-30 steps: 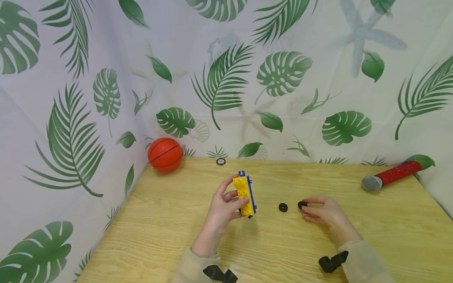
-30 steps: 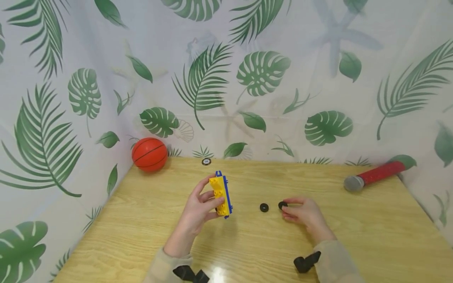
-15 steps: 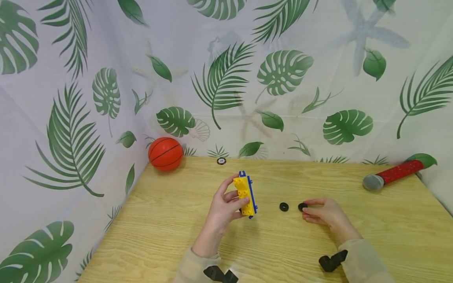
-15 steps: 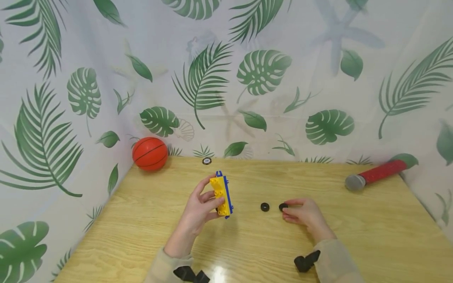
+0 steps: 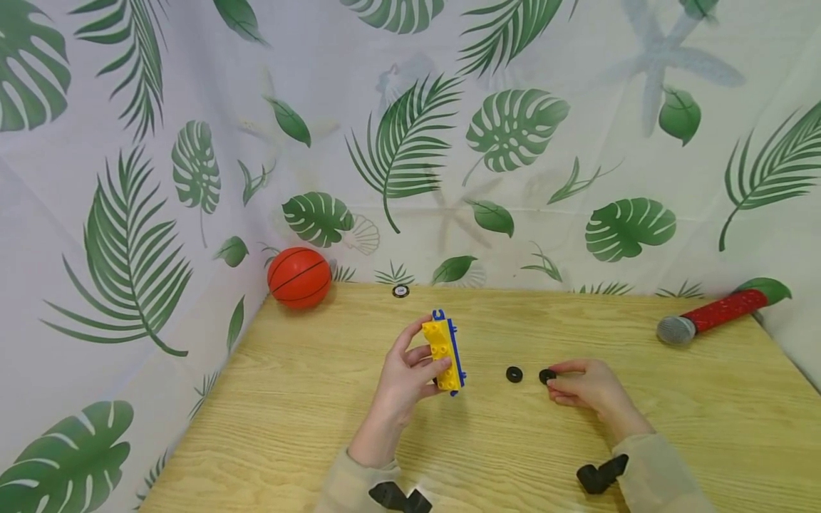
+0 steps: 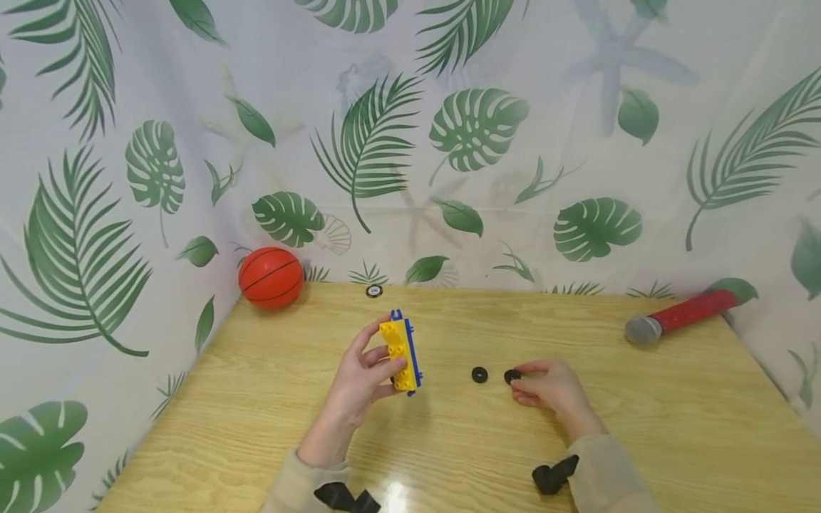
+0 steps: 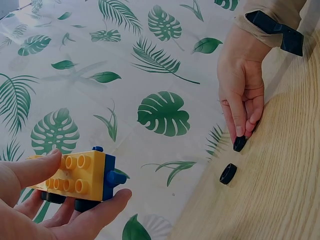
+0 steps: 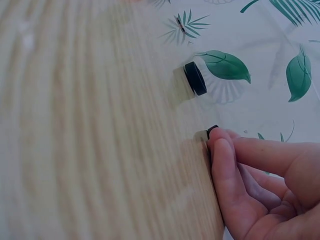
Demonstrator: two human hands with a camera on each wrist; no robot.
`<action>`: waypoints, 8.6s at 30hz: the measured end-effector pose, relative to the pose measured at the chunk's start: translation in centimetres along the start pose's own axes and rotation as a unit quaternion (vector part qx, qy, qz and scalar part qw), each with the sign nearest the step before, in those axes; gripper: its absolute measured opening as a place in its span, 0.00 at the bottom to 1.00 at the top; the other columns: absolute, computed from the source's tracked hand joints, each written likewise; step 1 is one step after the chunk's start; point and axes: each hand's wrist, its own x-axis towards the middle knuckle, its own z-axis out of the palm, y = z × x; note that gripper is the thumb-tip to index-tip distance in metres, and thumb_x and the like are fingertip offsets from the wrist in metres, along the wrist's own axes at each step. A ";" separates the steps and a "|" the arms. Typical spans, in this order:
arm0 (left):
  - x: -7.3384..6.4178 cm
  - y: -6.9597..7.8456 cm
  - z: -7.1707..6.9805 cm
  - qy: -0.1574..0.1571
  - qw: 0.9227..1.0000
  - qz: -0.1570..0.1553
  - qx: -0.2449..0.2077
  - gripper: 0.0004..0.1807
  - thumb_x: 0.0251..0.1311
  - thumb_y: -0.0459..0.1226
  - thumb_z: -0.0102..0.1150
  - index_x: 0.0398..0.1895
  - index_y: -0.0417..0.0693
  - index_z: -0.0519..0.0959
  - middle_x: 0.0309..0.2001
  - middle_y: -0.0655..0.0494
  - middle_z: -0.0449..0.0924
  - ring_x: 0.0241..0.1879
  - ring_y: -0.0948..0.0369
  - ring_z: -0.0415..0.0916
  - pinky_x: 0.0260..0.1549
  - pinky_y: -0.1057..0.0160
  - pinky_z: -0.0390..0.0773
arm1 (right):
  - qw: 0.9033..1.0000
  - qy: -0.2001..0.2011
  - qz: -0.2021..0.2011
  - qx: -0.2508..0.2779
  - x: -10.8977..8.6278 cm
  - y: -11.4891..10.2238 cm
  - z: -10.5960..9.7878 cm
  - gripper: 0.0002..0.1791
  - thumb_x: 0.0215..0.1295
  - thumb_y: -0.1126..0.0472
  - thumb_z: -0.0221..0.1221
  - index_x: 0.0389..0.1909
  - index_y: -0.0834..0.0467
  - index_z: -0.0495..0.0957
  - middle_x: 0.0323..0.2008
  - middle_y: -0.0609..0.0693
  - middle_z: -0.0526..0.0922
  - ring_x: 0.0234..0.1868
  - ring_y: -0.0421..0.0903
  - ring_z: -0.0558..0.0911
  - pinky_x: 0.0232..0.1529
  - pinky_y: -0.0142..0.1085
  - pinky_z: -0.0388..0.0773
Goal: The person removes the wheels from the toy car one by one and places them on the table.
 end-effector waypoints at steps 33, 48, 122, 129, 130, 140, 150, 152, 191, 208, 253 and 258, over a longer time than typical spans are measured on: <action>0.2 0.0 0.4 0.007 1.000 0.014 0.024 0.41 0.58 0.27 0.66 0.73 0.63 0.64 0.54 0.49 0.83 0.41 0.61 0.81 0.33 0.64 0.83 | 0.990 -0.020 -0.119 0.075 -1.9 -3.1 -0.3 0.34 0.73 0.60 0.56 0.71 0.74 0.57 0.38 0.44 0.86 0.41 0.39 0.87 0.46 0.31 0.84; 0.1 0.0 0.6 0.011 0.998 0.016 0.067 0.34 0.58 0.32 0.69 0.69 0.54 0.70 0.56 0.50 0.82 0.46 0.60 0.79 0.40 0.63 0.83 | 0.972 -0.019 -0.196 0.127 -3.0 -5.9 2.2 0.12 0.73 0.58 0.56 0.54 0.51 0.78 0.38 0.44 0.88 0.41 0.40 0.88 0.45 0.32 0.84; -0.2 0.5 1.0 -0.018 0.995 0.054 0.078 0.35 0.50 0.23 0.71 0.63 0.54 0.76 0.52 0.46 0.79 0.48 0.59 0.78 0.47 0.63 0.84 | 0.962 -0.114 -0.249 -0.018 -3.8 -9.5 7.7 0.32 0.67 0.65 0.62 0.70 0.65 0.64 0.55 0.56 0.79 0.49 0.40 0.82 0.49 0.30 0.82; -0.2 0.5 1.0 -0.023 0.996 0.057 0.066 0.35 0.51 0.22 0.70 0.64 0.52 0.75 0.54 0.44 0.78 0.49 0.58 0.78 0.47 0.63 0.84 | 0.961 -0.129 -0.244 -0.016 -3.9 -9.5 7.5 0.34 0.67 0.64 0.62 0.71 0.64 0.63 0.54 0.54 0.80 0.51 0.39 0.82 0.49 0.31 0.82; -0.2 0.5 1.0 -0.023 0.996 0.056 0.065 0.35 0.51 0.22 0.69 0.64 0.52 0.75 0.55 0.45 0.78 0.49 0.58 0.78 0.47 0.64 0.84 | 0.961 -0.132 -0.243 -0.016 -3.9 -9.5 7.5 0.34 0.66 0.64 0.63 0.71 0.65 0.62 0.54 0.53 0.80 0.51 0.39 0.82 0.49 0.31 0.82; -0.1 0.2 0.9 -0.025 0.997 0.058 0.050 0.37 0.52 0.21 0.68 0.66 0.53 0.73 0.58 0.42 0.77 0.52 0.56 0.79 0.47 0.63 0.84 | 0.957 -0.145 -0.248 -0.023 -4.0 -9.4 7.5 0.36 0.64 0.65 0.65 0.71 0.63 0.62 0.54 0.53 0.79 0.52 0.39 0.81 0.49 0.32 0.83; -0.1 0.2 0.9 -0.006 0.998 0.042 0.051 0.42 0.52 0.22 0.68 0.69 0.61 0.68 0.60 0.39 0.71 0.51 0.54 0.76 0.47 0.64 0.83 | 0.952 -0.150 -0.263 -0.043 -4.0 -9.1 7.7 0.37 0.63 0.66 0.66 0.72 0.61 0.63 0.60 0.62 0.73 0.53 0.43 0.79 0.53 0.30 0.80; -0.2 0.2 0.9 -0.003 0.998 0.035 0.045 0.44 0.52 0.22 0.68 0.70 0.62 0.67 0.60 0.38 0.69 0.49 0.54 0.75 0.45 0.65 0.83 | 0.952 -0.151 -0.264 -0.045 -4.0 -9.0 7.8 0.37 0.63 0.65 0.66 0.72 0.61 0.63 0.60 0.63 0.73 0.53 0.43 0.79 0.53 0.29 0.79; 0.0 -0.1 1.0 -0.068 0.996 0.042 -0.036 0.26 0.67 0.31 0.58 0.67 0.44 0.64 0.56 0.42 0.78 0.52 0.55 0.80 0.51 0.44 0.81 | 0.967 -0.078 -0.222 -0.100 -4.2 -9.0 8.9 0.23 0.70 0.59 0.60 0.62 0.65 0.75 0.54 0.62 0.82 0.54 0.53 0.82 0.54 0.40 0.82; -0.1 -0.5 0.8 -0.098 0.995 0.030 -0.010 0.30 0.69 0.34 0.56 0.72 0.50 0.60 0.60 0.40 0.72 0.55 0.53 0.78 0.46 0.44 0.83 | 0.964 -0.058 -0.201 -0.165 -4.2 -9.3 8.8 0.17 0.66 0.61 0.64 0.53 0.64 0.82 0.45 0.57 0.86 0.45 0.48 0.83 0.47 0.41 0.84; -0.3 -0.7 1.4 -0.088 0.996 0.017 0.012 0.28 0.65 0.31 0.61 0.67 0.50 0.68 0.54 0.39 0.80 0.50 0.50 0.81 0.39 0.44 0.85 | 0.949 -0.171 -0.230 -0.129 -4.7 -9.3 8.1 0.24 0.65 0.68 0.63 0.60 0.71 0.71 0.49 0.65 0.81 0.46 0.48 0.83 0.45 0.32 0.83; -0.3 -0.7 1.5 -0.081 0.996 0.016 0.024 0.29 0.62 0.27 0.63 0.65 0.49 0.69 0.51 0.40 0.82 0.47 0.51 0.83 0.37 0.47 0.86 | 0.950 -0.173 -0.222 -0.134 -4.5 -9.2 7.9 0.24 0.65 0.68 0.62 0.61 0.71 0.71 0.51 0.65 0.80 0.48 0.52 0.82 0.46 0.31 0.83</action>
